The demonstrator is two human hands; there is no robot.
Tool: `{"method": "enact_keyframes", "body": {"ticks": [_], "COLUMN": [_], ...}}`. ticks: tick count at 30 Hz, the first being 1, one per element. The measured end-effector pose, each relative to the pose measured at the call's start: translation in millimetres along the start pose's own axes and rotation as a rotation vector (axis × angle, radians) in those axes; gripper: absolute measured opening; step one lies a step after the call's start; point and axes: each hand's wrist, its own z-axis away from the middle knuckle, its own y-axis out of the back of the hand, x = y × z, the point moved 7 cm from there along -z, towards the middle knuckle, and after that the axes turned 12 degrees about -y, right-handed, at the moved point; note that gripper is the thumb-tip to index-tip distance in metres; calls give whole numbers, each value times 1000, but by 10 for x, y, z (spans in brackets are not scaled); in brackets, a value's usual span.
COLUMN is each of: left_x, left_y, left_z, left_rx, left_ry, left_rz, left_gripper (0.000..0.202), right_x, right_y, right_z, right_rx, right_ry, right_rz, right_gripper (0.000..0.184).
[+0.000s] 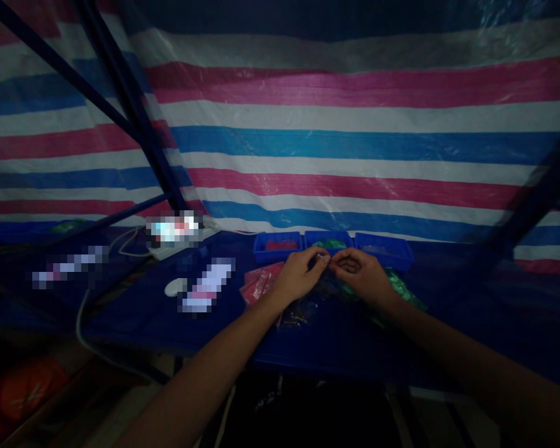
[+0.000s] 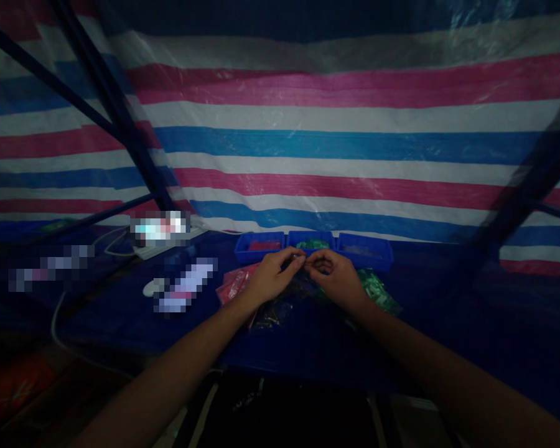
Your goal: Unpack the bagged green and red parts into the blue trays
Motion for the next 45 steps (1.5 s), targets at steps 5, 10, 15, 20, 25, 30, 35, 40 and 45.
{"method": "enact_keyframes", "body": {"ticks": [5,10,15,20,25,30,35,40,45], "left_x": [-52,-84,-115,-128,-145,-221,-291,-282,-293], "left_y": [-14,-6,-6,-66,-89,-109,-149,-172,-121], "left_z": [-8,-6,6,13,18,21,35,40,32], "left_rx": [27,82,113,70,67,88,97,75,111], "left_ry": [23,47,68,55,60,86,132,145,152], "left_rz": [101,201,268,318,328,399,479,516,450], "left_gripper": [19,22,29,38,34,33,42,40,38], "right_x": [1,21,26,13,15,2,-5,-12,-37], "right_y": [54,56,46,94,92,84,104,92,67], "right_z": [-10,-18,-20,-30,-31,-22,-20,-17,-2], "right_rx": [33,20,-8,47,43,33,55,49,26], "right_ry": [-18,-40,-81,-92,-104,-117,-112,-117,-105], "right_rz": [-80,-132,-174,-199,-202,-210,-212,-216,-180], "right_gripper": [29,33,37,38,38,36,36,36,37]}}
